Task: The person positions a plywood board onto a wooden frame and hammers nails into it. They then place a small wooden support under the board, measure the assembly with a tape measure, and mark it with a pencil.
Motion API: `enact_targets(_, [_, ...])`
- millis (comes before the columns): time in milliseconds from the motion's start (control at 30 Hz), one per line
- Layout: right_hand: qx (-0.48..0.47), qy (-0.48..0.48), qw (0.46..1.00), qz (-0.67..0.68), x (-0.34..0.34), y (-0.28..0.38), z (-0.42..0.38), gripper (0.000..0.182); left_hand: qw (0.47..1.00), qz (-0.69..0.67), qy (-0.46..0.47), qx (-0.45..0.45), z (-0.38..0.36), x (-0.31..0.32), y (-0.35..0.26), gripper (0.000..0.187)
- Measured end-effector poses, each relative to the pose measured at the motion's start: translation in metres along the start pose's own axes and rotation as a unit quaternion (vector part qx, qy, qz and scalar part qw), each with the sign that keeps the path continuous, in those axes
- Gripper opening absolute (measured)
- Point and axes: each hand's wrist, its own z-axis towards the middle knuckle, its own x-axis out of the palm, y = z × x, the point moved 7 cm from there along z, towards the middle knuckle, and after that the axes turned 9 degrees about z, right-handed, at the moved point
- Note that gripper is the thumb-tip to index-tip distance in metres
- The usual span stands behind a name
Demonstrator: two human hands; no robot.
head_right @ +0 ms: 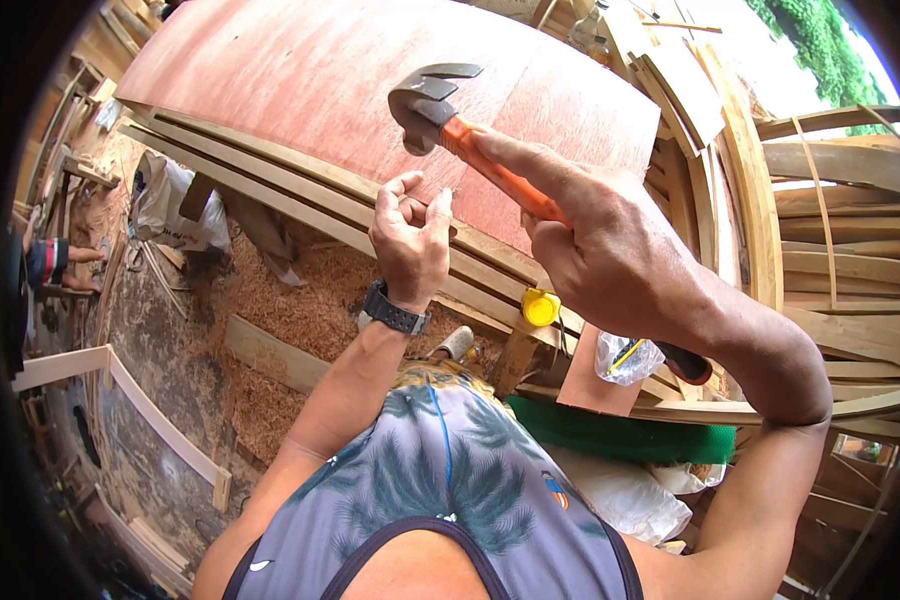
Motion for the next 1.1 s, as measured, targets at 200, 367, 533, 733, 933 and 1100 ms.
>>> enact_targets(200, [0.06,0.066,0.996,-0.006,0.008,-0.006,0.006,0.061,1.0,-0.005,-0.001,-0.004,0.0,0.003,0.003,0.031])
enact_targets(367, [0.059,-0.03,0.998,0.017,0.0,-0.021,-0.002,0.061,1.0,-0.013,0.004,0.01,-0.002,-0.002,0.005,0.03])
enact_targets(533, [0.065,-0.039,0.996,0.045,0.001,-0.04,-0.013,0.061,0.99,-0.109,0.043,-0.081,-0.027,0.0,0.025,0.034])
enact_targets(733, [0.028,-0.043,0.997,0.057,0.005,-0.046,-0.022,0.061,0.947,-0.214,0.098,-0.217,-0.022,0.01,0.01,0.053])
enact_targets(933, [0.034,-0.02,0.996,0.075,0.002,-0.043,-0.022,0.062,0.971,-0.171,0.061,-0.159,-0.027,0.013,0.014,0.07])
enact_targets(1100, [0.0,-0.022,0.997,0.07,0.003,-0.043,-0.018,0.062,0.994,0.015,0.037,-0.103,-0.035,-0.005,-0.001,0.09])
